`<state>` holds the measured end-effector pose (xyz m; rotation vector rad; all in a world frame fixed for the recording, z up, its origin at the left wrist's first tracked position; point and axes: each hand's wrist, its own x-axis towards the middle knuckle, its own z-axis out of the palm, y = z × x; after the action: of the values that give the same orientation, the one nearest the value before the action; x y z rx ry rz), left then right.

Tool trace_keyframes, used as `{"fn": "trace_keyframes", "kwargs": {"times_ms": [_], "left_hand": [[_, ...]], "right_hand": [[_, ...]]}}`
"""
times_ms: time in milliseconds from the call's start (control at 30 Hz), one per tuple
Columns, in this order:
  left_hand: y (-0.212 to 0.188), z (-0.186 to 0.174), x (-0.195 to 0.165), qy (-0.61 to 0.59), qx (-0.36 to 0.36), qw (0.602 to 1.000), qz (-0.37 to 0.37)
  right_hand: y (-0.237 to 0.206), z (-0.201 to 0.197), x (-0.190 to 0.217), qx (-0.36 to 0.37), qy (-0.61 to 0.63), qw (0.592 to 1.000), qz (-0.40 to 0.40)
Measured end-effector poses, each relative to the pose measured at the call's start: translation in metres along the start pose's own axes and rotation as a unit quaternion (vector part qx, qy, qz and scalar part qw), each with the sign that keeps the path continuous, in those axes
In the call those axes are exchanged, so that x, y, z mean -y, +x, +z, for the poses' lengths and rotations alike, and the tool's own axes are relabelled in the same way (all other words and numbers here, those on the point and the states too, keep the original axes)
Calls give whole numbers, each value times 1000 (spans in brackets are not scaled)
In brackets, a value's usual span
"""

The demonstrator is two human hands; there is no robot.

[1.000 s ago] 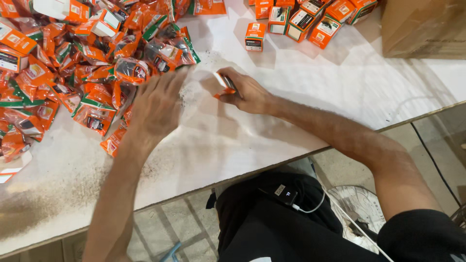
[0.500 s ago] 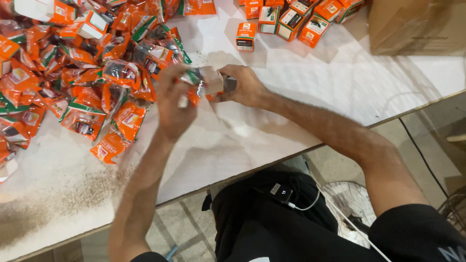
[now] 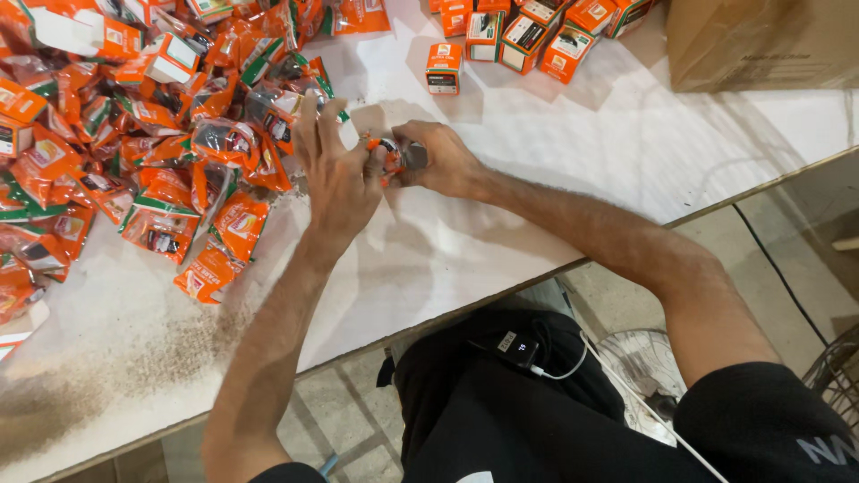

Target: The person picks up small orange packets from a pile on the table and places them into small cardboard boxes, closing each box and setting it with the finished boxes. They repeat this packing cycle continuously, occasionally reaching deeper into the pile to gather more packets.

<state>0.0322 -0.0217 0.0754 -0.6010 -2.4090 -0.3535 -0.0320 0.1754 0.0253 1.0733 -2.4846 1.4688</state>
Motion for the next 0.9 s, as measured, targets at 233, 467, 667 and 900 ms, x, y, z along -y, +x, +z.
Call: {"fn": "trace_keyframes", "kwargs": {"times_ms": [233, 467, 667, 900], "left_hand": [[0, 20, 1, -76, 0, 989, -131], [-9, 59, 23, -485, 3, 809, -334], [0, 80, 37, -472, -52, 816, -329], [-14, 39, 44, -690, 56, 570, -443]], "right_hand": [[1, 0, 1, -11, 26, 999, -18], [-6, 2, 2, -6, 65, 997, 42], [-9, 4, 11, -11, -61, 995, -75], [-8, -3, 14, -5, -166, 974, -155]]}}
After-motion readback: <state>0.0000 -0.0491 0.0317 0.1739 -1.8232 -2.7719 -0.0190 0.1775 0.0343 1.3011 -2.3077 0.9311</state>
